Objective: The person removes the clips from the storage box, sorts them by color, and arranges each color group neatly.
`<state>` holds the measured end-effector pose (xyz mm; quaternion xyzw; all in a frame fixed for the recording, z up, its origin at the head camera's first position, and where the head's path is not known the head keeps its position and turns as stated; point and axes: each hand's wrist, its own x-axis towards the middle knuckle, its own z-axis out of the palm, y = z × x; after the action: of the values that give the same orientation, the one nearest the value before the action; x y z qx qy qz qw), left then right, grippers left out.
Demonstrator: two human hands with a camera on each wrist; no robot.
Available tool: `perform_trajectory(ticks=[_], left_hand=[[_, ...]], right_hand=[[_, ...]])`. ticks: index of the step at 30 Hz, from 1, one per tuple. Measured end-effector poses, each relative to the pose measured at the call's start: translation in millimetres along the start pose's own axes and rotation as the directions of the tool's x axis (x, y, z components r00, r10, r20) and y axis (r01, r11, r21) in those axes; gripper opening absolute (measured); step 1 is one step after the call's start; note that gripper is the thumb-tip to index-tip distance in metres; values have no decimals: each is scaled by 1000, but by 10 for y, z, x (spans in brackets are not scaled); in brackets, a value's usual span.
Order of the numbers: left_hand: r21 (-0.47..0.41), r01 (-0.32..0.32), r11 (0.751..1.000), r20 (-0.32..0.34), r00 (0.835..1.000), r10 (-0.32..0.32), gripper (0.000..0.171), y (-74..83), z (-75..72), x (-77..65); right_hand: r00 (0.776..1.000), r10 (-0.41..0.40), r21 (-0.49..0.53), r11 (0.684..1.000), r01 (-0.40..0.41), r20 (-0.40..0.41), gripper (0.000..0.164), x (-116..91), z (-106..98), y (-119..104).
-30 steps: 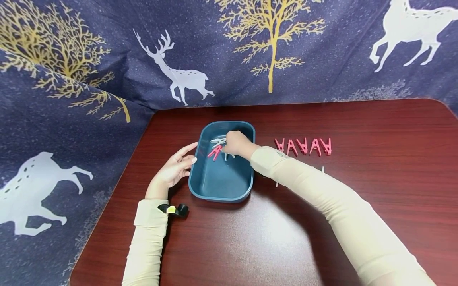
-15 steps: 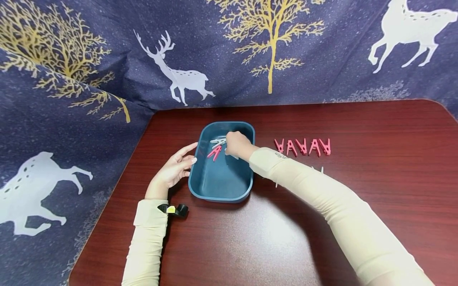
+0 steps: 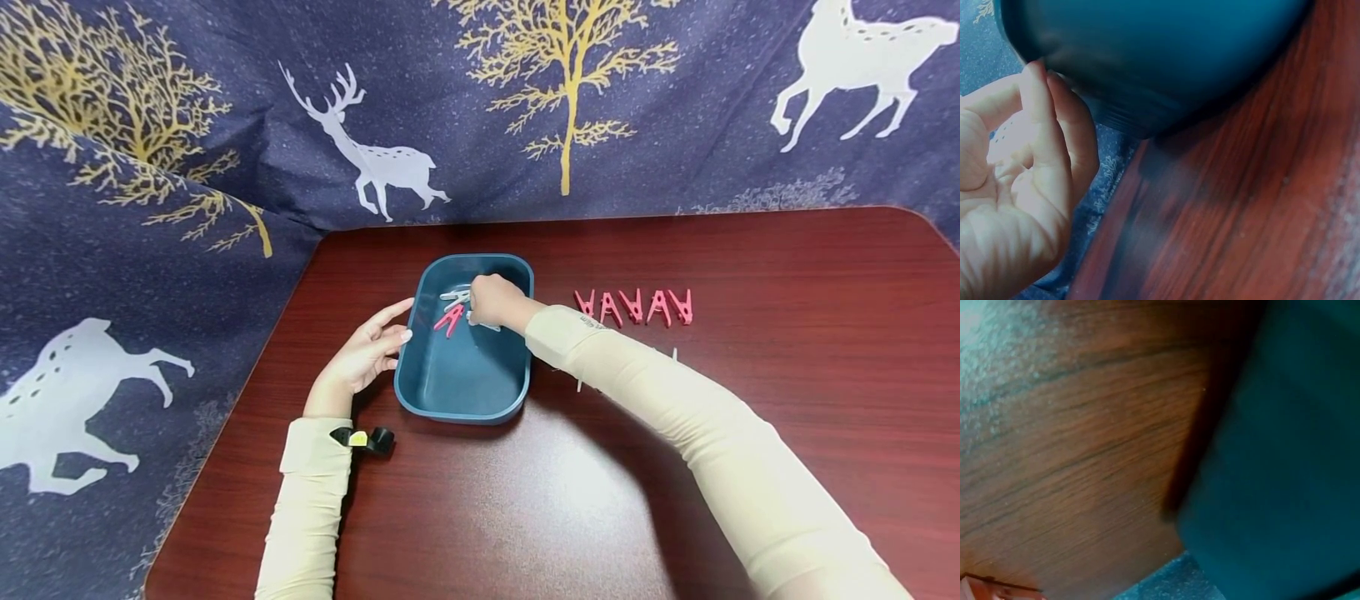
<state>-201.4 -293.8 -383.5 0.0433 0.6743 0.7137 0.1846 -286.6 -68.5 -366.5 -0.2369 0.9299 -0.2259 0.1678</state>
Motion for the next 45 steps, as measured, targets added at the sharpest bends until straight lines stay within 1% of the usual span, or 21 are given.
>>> perform_trajectory(ticks=[2, 4, 9, 15, 20, 25, 32, 39, 45], left_hand=[[3, 0, 1000, 1, 1000, 0, 59, 3, 0, 0], [7, -1, 1000, 0, 1000, 1, 59, 5, 0, 0], [10, 2, 1000, -2, 1000, -2, 59, 12, 4, -3], [10, -2, 1000, 7, 1000, 2, 59, 16, 7, -10], [15, -4, 1000, 9, 1000, 4, 59, 20, 7, -5], [19, -2, 1000, 3, 1000, 2, 58, 22, 11, -4], [3, 1, 1000, 5, 1000, -1, 59, 18, 16, -10], [3, -2, 1000, 13, 1000, 2, 59, 9, 6, -13], [-1, -3, 1000, 15, 1000, 3, 59, 11, 14, -18]], right_hand=[[1000, -5, 13, 1000, 5, 7, 31, 9, -20, -1], [1000, -6, 26, 1000, 6, 11, 32, 13, -36, -1], [999, 20, 72, 997, -22, 28, 26, 14, -47, 17], [997, 44, 97, 994, -50, 56, 18, 11, -56, 31], [996, 46, 109, 993, -54, 80, 14, 4, -76, 34], [994, 39, 110, 993, -50, 100, 12, 12, -82, 39], [992, 42, 121, 991, -56, 115, 10, 11, -94, 33], [988, 71, 188, 978, -96, 136, 12, -8, -141, -5], [986, 68, 207, 973, -99, 150, 9, -41, -203, -14]])
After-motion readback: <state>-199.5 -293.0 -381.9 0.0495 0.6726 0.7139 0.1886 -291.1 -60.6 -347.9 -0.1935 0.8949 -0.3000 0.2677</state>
